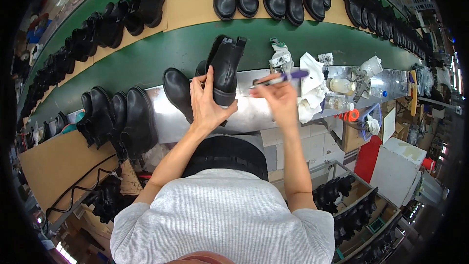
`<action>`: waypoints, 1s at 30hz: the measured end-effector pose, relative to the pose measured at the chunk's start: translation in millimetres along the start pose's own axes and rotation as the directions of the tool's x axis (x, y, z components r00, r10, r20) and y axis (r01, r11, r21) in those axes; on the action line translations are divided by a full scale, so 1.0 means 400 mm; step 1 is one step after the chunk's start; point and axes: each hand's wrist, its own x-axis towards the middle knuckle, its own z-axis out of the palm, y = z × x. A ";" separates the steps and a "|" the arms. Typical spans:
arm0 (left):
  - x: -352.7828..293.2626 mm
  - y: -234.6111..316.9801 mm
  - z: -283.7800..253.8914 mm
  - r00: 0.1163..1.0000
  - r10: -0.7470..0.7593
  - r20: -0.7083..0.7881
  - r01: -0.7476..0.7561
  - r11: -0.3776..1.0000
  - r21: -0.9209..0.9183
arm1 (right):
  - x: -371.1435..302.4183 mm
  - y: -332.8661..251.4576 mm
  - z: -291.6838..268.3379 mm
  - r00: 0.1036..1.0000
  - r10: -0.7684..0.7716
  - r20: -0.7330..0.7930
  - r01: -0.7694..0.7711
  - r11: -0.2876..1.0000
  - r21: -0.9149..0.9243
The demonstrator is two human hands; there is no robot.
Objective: Inspecting, cleaning, and marking black boots in a manufacturing facility.
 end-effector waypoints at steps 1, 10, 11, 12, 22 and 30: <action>0.002 0.005 0.000 1.000 0.010 -0.015 -0.010 1.000 0.007 | -0.028 -0.013 0.046 0.998 -0.011 0.057 0.009 0.999 0.043; -0.003 -0.003 0.027 0.997 0.007 -0.077 -0.007 1.000 0.002 | -0.041 0.025 0.138 0.916 -0.379 0.132 0.389 0.755 -0.528; -0.006 -0.008 0.030 0.997 0.010 -0.070 -0.010 1.000 -0.006 | -0.041 0.026 0.140 0.916 -0.375 0.141 0.390 0.754 -0.529; -0.007 -0.012 0.033 0.998 0.015 -0.064 -0.016 1.000 -0.015 | -0.039 0.024 0.140 0.912 -0.376 0.166 0.401 0.727 -0.557; 0.001 -0.013 0.029 0.998 -0.003 -0.065 0.002 1.000 -0.026 | -0.036 0.018 0.137 0.982 -0.179 0.063 0.189 0.917 -0.350; 0.006 -0.016 0.008 0.998 -0.036 -0.059 0.031 0.995 -0.090 | -0.016 0.071 0.107 0.979 -0.194 0.055 0.200 0.971 -0.133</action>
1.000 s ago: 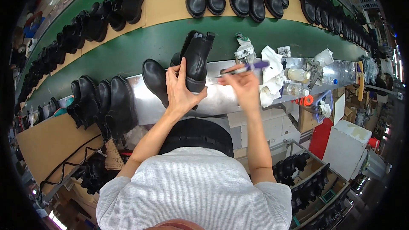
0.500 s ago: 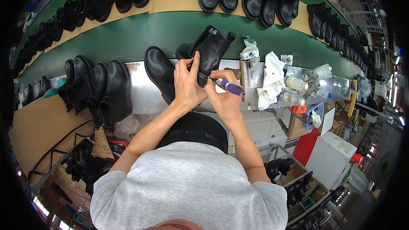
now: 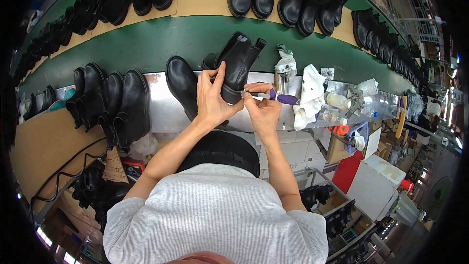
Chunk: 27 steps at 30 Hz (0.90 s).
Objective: Inspecting, cleaning, and marking black boots in a manufacturing facility.
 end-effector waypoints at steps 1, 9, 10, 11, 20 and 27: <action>-0.001 -0.001 0.001 1.000 -0.002 -0.013 0.002 1.000 -0.008 | 0.001 0.008 -0.002 1.000 0.003 -0.006 -0.003 0.998 0.059; -0.023 -0.009 -0.019 0.997 -0.032 -0.071 0.030 0.999 -0.031 | 0.029 0.055 -0.097 0.926 0.271 -0.263 -0.245 0.961 0.127; -0.035 0.000 -0.015 0.996 -0.027 -0.090 0.025 0.999 -0.026 | 0.047 0.075 -0.161 0.914 0.282 -0.293 -0.294 0.956 0.004; -0.044 0.014 -0.012 0.997 -0.010 -0.075 0.012 1.000 0.025 | 0.061 0.106 -0.235 0.907 0.256 -0.335 -0.321 0.935 -0.154; -0.049 0.060 -0.112 0.935 -0.026 0.352 -0.091 0.946 0.312 | 0.133 0.195 -0.350 0.955 0.195 -0.226 -0.241 0.055 -0.969; 0.085 -0.172 -0.279 0.655 -0.728 0.204 0.648 0.679 0.344 | 0.159 0.182 -0.100 0.685 0.608 0.401 -0.488 0.792 -0.368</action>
